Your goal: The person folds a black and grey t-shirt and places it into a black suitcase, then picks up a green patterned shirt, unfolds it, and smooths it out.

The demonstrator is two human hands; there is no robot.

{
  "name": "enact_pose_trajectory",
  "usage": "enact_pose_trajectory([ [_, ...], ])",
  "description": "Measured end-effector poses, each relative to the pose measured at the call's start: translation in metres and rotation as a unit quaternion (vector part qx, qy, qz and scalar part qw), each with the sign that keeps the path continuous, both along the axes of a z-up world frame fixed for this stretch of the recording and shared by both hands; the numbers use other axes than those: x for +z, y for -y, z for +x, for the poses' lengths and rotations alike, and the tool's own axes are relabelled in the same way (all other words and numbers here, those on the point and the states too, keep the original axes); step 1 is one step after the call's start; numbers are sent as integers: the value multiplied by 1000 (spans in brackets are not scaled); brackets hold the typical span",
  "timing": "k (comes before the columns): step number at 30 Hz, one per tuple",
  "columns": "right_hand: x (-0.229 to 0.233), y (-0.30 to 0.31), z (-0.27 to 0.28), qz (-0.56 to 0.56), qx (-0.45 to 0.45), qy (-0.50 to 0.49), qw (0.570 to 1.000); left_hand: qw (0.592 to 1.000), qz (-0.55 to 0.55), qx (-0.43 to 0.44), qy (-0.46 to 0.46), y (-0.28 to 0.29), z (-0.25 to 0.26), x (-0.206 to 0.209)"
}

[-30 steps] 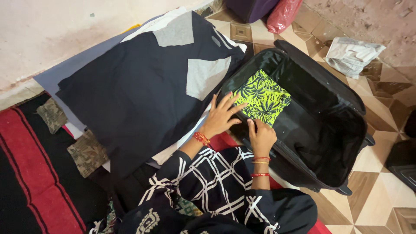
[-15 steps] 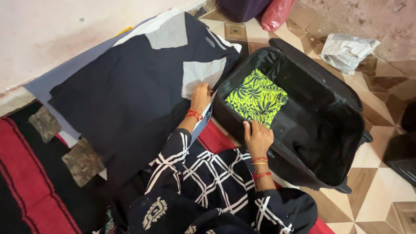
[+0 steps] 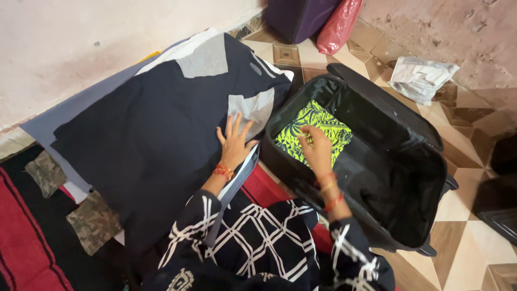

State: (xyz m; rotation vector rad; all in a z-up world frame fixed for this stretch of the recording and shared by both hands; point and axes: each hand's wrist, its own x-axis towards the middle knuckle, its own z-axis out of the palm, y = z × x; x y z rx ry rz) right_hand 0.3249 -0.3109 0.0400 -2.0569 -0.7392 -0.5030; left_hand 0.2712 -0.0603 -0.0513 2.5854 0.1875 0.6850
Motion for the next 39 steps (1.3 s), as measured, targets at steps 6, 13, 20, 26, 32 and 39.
enact_pose_trajectory([
  [6,-17,-52,124,33,61,14,997,998,26,-19,49,-14,-23,-19],
  [13,-90,-110,234,-82,83,86,989,999,42,-15,25,-16,-16,-35],
  [20,-107,-125,244,-221,66,92,969,999,52,-9,7,-15,-14,-38],
  [26,-102,-131,236,-246,-29,10,969,998,52,-12,25,-15,-14,-40],
  [32,-99,-135,243,-137,-135,31,981,997,77,-7,-3,-15,-16,-36],
  [39,-97,-144,223,-198,-198,84,956,995,96,-16,-13,-16,-15,-40],
])
